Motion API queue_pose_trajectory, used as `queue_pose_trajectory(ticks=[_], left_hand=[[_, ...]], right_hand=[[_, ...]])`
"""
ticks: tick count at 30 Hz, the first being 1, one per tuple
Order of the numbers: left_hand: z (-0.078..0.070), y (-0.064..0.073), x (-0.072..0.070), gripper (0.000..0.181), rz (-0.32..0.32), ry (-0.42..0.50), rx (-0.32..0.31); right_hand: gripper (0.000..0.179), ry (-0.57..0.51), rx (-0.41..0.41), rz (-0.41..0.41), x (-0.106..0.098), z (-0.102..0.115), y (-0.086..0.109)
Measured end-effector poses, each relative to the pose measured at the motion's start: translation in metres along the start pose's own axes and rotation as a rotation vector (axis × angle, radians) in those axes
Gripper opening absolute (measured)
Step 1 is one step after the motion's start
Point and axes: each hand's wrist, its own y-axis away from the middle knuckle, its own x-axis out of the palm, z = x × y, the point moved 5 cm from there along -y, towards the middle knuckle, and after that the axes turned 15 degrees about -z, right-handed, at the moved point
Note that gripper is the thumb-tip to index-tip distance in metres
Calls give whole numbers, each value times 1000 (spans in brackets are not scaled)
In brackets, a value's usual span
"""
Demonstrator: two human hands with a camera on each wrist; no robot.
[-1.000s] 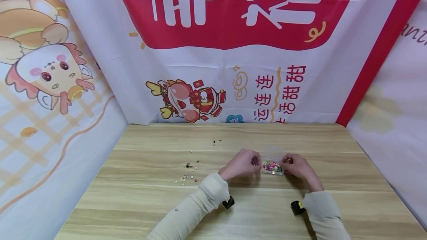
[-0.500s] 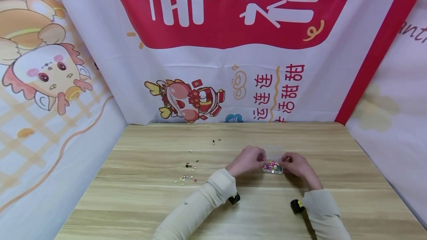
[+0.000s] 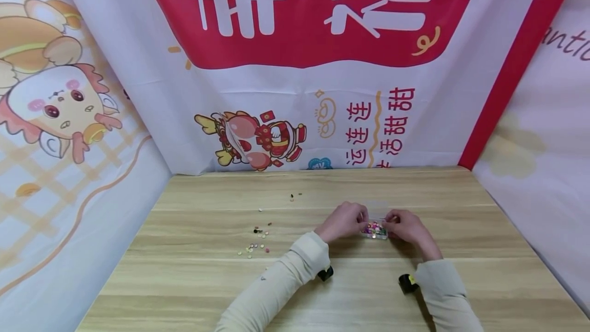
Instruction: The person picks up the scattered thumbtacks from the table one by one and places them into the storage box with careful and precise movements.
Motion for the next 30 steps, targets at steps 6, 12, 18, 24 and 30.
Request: queue_pose_trajectory(ticks=[6,12,18,24,30], left_hand=[[3,3,2,4,18,14,-6],[3,8,-5,6,10,22,17],[2,18,-27,8,9,29,18],[9,29,-41,8,2,50,2],[20,48,-52,6,10,73,-35]], right_hand=[[18,2,6,14,3,1,-1],[18,9,5,30,0,5,0],[20,18,-36,20,-3,7,0],[20,23,-53,25,-4,6,0],[19,26,-49,35,-3,7,1]])
